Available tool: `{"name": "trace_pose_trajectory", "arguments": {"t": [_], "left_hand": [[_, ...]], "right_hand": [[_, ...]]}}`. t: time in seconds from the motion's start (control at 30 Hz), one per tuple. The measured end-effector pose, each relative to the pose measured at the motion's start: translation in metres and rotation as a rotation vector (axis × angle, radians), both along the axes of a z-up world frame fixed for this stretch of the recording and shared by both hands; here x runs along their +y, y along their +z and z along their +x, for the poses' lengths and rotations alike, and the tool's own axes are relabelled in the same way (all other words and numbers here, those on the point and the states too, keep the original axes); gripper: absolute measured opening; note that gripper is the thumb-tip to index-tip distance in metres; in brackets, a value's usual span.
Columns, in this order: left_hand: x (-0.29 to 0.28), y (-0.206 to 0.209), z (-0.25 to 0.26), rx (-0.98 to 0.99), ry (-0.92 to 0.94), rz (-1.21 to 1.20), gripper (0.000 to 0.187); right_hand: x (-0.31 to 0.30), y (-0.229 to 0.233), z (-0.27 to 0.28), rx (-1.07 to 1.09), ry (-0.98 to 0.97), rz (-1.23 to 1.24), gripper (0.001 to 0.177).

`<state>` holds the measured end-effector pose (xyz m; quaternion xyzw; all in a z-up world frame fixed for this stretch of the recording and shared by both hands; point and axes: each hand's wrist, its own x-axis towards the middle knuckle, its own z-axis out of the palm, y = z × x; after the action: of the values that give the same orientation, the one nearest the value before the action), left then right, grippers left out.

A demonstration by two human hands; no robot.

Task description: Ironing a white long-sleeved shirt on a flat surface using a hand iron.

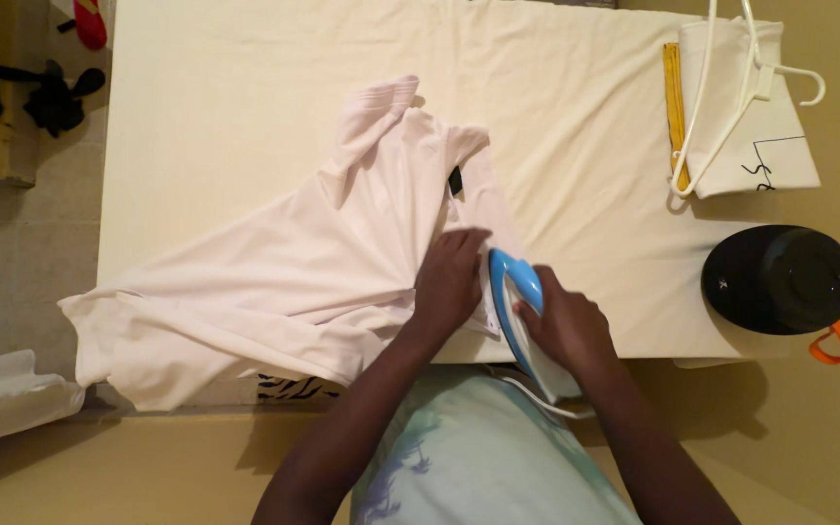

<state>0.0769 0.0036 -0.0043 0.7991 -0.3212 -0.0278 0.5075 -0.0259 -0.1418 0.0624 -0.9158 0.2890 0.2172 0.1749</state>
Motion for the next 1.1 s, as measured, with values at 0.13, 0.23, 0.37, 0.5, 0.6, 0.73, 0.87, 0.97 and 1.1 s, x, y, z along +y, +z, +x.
{"name": "trace_pose_trajectory", "arguments": {"t": [0.13,0.23,0.37,0.5,0.6,0.73,0.87,0.97,1.1], "left_hand": [[-0.016,-0.023,0.015,-0.151,0.015,0.129,0.044],[-0.017,-0.031,0.016,-0.137,0.006,0.117,0.042],[-0.017,-0.039,0.011,-0.168,0.035,0.109,0.046],[-0.016,-0.039,0.012,-0.110,0.047,0.082,0.048],[-0.014,-0.034,0.014,-0.098,0.039,0.088,0.064],[-0.009,-0.020,0.002,-0.053,0.075,0.049,0.067],[0.015,0.009,-0.022,-0.015,0.087,0.190,0.060],[0.032,0.015,-0.036,0.031,-0.010,0.279,0.046],[0.037,0.005,-0.044,-0.050,-0.167,0.280,0.027]], "right_hand": [[-0.014,-0.001,-0.021,0.067,-0.008,-0.022,0.057],[-0.035,-0.004,-0.028,0.081,-0.051,-0.037,0.059],[-0.048,0.016,-0.012,-0.051,-0.145,-0.026,0.059],[-0.043,0.022,0.033,-0.215,-0.079,0.047,0.059],[-0.043,-0.003,0.070,-0.349,0.104,0.030,0.056],[-0.028,-0.005,0.112,-0.163,0.046,0.035,0.053],[-0.031,-0.021,0.103,-0.129,0.017,0.042,0.052],[-0.029,-0.025,0.076,-0.125,0.035,0.015,0.053],[-0.022,-0.019,0.057,-0.109,0.004,0.030,0.058]]}}
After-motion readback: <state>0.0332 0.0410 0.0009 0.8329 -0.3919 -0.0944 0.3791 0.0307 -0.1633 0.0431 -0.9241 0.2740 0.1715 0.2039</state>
